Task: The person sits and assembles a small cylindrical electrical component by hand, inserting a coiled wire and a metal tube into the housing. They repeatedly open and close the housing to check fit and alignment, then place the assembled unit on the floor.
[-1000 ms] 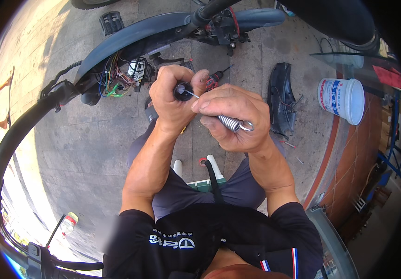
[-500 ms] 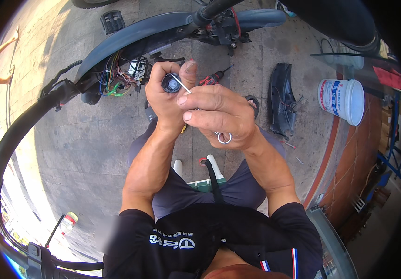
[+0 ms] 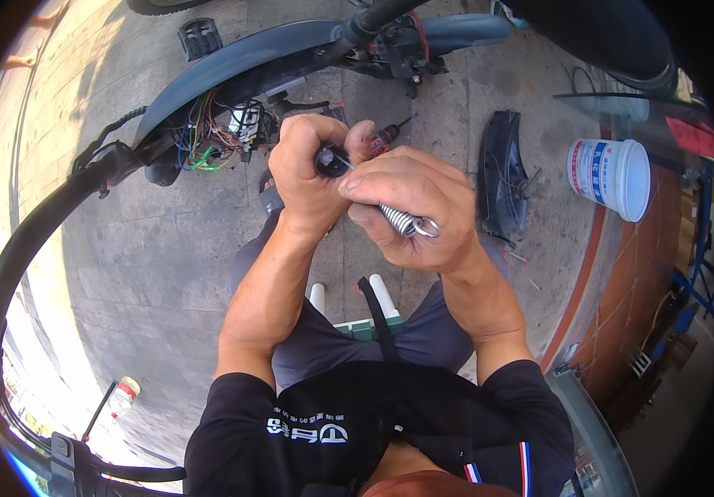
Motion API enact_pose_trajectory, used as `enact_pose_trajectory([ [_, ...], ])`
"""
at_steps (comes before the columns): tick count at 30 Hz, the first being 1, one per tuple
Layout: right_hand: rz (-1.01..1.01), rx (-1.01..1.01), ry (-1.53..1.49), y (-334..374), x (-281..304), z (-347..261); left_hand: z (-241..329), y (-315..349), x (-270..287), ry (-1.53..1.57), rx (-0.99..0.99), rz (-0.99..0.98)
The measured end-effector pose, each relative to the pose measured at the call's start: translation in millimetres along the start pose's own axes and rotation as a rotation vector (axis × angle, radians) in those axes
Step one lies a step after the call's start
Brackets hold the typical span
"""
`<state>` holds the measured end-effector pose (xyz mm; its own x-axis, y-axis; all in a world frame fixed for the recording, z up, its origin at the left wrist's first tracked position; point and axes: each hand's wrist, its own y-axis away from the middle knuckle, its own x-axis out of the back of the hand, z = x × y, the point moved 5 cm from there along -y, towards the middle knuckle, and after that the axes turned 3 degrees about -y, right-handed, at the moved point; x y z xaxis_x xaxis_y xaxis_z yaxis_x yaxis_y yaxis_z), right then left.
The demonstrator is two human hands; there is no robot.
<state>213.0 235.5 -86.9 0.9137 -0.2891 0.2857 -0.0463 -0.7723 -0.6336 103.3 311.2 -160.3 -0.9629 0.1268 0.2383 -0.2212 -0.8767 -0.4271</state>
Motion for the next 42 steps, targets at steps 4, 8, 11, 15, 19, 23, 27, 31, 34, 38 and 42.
enact_pose_trajectory([
  [4,-0.027,-0.048,-0.003,2,0,4,3,-1,-1,-0.025,-0.048,-0.025],
  [8,0.005,-0.134,-0.131,5,3,9,8,-5,1,-0.005,-0.155,-0.055],
  [11,0.096,-0.192,-0.321,8,4,8,2,-4,2,0.142,-0.011,0.035],
  [15,0.166,-0.15,-0.401,8,6,4,1,-4,3,0.111,-0.018,0.057],
  [19,0.246,-0.107,-0.368,5,18,5,1,-5,1,0.182,-0.04,0.019],
  [23,0.327,-0.161,-0.243,6,29,16,-6,-5,0,0.47,0.16,0.02],
  [27,0.192,-0.509,-0.101,14,21,45,-28,-6,-6,0.91,0.603,0.066],
  [31,-0.029,-0.45,0.025,19,1,52,-39,-3,-17,1.173,0.842,0.042],
  [34,-0.029,-0.419,0.081,22,-7,57,-40,5,-24,1.276,0.942,0.034],
  [38,-0.009,-0.404,0.127,27,-4,54,-41,13,-32,1.379,1.06,0.035],
  [42,0.038,-0.541,0.022,36,-4,56,-40,14,-38,1.468,1.082,0.008],
])
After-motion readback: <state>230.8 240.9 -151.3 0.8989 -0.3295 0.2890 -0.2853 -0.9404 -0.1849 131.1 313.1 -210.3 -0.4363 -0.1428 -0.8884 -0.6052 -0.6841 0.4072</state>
